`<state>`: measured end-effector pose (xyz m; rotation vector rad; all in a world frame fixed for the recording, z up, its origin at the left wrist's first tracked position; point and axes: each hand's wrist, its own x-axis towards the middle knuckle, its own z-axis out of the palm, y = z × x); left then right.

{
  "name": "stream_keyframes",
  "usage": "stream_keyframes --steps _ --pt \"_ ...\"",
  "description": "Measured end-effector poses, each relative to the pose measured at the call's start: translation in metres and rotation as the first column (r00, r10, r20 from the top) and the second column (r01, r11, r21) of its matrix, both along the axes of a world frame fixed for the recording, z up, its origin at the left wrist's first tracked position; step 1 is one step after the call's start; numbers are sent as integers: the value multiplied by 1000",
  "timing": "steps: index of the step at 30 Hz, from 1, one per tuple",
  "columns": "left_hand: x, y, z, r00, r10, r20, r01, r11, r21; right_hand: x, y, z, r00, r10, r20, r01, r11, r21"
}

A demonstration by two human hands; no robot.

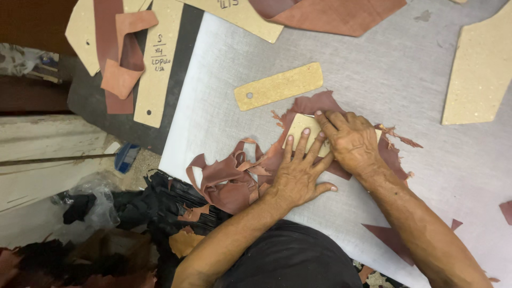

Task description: The person uses a rotary cutter and cardboard templates to cut shapes from a large piece of reddish-brown leather on a white worktable. They repeatedly position templates, cut along the edges, remove the cut pieces, and set aside the templates and offcuts.

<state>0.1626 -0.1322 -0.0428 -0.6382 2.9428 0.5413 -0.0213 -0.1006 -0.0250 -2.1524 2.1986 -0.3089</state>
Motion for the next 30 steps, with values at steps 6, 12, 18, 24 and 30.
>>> stream_keyframes --steps 6,12,18,24,30 --pt "-14 -7 21 995 -55 80 54 998 9 -78 103 28 970 -176 -166 196 975 109" --pt "-50 -15 45 938 -206 278 265 945 -194 -31 128 22 812 -572 118 553 817 161" --pt "-76 -21 65 847 -323 422 480 805 -349 6 86 5 627 -710 319 744 667 22" --pt "-78 -22 62 818 -380 432 552 733 -399 41 100 11 672 -719 175 735 677 -38" --pt "-81 -48 36 820 -517 246 569 785 -245 117 158 23 568 -820 70 811 572 124"
